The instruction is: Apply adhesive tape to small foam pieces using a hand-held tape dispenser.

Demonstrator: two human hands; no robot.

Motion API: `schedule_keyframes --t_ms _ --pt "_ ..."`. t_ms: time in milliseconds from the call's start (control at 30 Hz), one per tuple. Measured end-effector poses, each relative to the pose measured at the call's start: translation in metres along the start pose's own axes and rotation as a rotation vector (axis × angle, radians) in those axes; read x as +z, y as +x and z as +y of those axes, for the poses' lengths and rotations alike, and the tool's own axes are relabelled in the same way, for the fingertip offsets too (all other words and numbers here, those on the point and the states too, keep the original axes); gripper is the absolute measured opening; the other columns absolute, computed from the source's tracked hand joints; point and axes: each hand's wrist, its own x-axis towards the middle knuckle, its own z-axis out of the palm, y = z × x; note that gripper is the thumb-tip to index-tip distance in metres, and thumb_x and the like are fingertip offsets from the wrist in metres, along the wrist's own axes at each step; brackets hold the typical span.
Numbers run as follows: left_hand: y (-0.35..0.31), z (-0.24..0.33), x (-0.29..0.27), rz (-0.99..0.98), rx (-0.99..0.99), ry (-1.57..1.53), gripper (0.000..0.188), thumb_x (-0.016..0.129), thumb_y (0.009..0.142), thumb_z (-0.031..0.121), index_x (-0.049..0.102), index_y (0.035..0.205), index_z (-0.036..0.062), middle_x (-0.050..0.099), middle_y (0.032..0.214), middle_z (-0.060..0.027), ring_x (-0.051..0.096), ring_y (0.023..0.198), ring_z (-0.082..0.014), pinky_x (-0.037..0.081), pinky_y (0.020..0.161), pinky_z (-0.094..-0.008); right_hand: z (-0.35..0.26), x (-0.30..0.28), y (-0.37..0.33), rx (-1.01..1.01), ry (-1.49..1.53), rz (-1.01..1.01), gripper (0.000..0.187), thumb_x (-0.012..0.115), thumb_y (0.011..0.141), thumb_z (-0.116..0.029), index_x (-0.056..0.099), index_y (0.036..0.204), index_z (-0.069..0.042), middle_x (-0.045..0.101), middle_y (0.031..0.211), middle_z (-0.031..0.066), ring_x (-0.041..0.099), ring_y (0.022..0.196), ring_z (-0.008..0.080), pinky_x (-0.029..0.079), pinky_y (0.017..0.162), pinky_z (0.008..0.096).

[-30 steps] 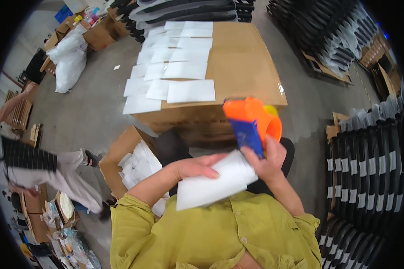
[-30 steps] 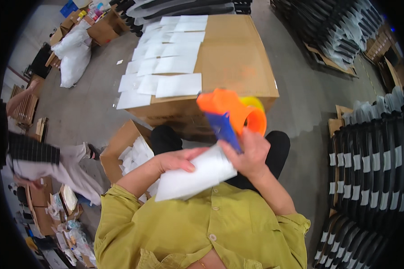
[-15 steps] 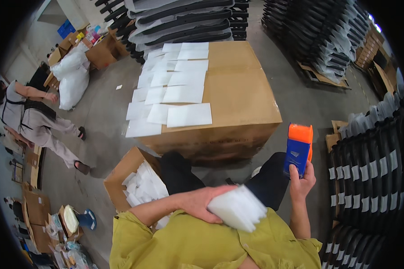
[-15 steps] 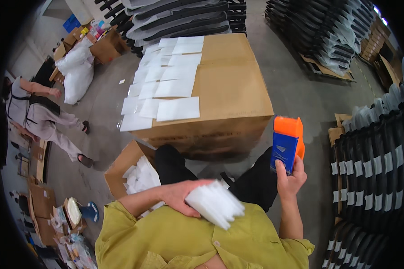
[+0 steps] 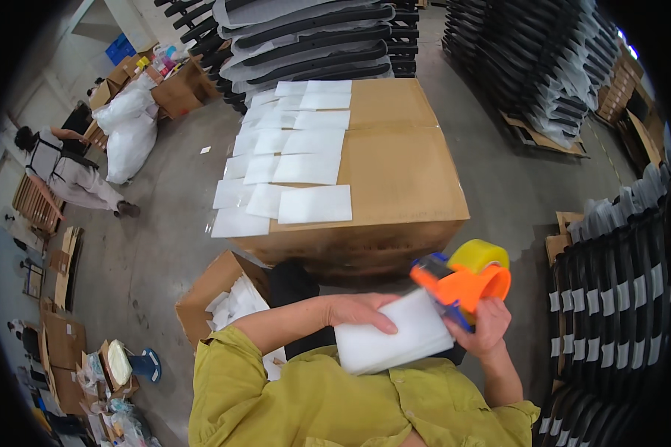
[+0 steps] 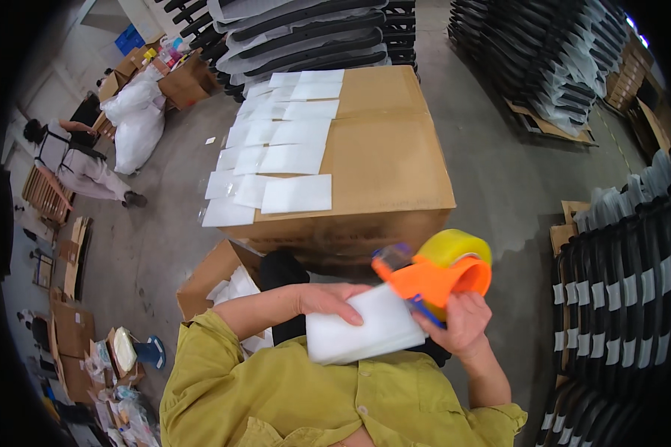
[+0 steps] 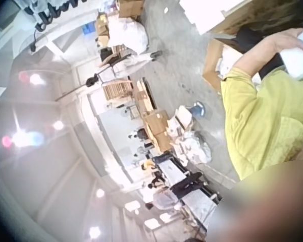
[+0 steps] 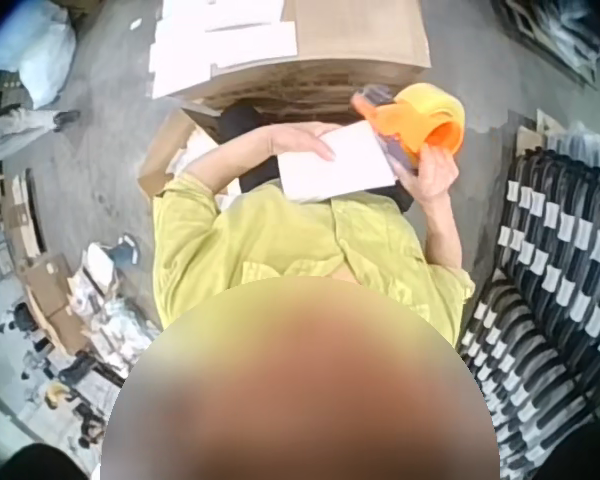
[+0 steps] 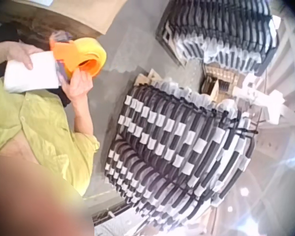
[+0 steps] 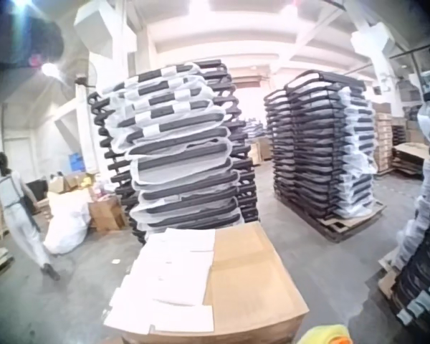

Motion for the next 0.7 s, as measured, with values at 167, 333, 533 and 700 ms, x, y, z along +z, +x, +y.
schedule_keyframes --t_ms 167,333,533,700 --pt "-0.009 0.087 -0.04 0.386 0.5 -0.013 0.035 0.056 0.078 0.016 0.046 0.107 -0.0015 0.057 0.095 -0.0112 0.06 0.075 -0.0169 0.052 0.065 -0.0334 0.025 0.002 -0.037 0.488 -0.097 0.27 0.043 0.075 0.065 -0.024 0.052 0.089 0.003 0.054 0.062 0.0107 0.052 0.051 0.0235 0.04 0.049 0.0307" --pt "0.062 0.121 -0.127 0.766 0.569 -0.149 0.037 0.054 0.077 0.019 0.044 0.104 -0.0032 0.056 0.091 -0.0152 0.057 0.089 -0.0249 0.047 0.077 -0.0386 0.018 0.001 -0.059 0.696 0.08 0.038 0.039 0.075 0.063 -0.022 0.052 0.085 0.001 0.052 0.06 0.0117 0.051 0.05 0.026 0.042 0.05 0.0302" --pt "0.093 0.111 -0.123 1.637 0.429 1.079 0.061 0.065 0.072 0.025 0.037 0.118 -0.0048 0.047 0.115 -0.0205 0.049 0.101 -0.0358 0.041 0.085 -0.0424 0.003 -0.01 -0.072 0.86 0.154 0.085 0.03 0.073 0.064 -0.018 0.053 0.078 0.0 0.054 0.06 0.0098 0.053 0.05 0.0203 0.042 0.051 0.0283" --pt "0.055 0.07 -0.065 1.304 1.089 1.185 0.037 0.061 0.077 0.013 0.048 0.108 -0.0019 0.055 0.1 -0.0175 0.055 0.088 -0.0332 0.045 0.076 -0.0386 0.025 -0.005 -0.081 0.971 0.145 0.122 0.029 0.07 0.068 -0.014 0.055 0.088 0.002 0.06 0.067 0.0078 0.056 0.06 0.0115 0.046 0.059 0.0257"
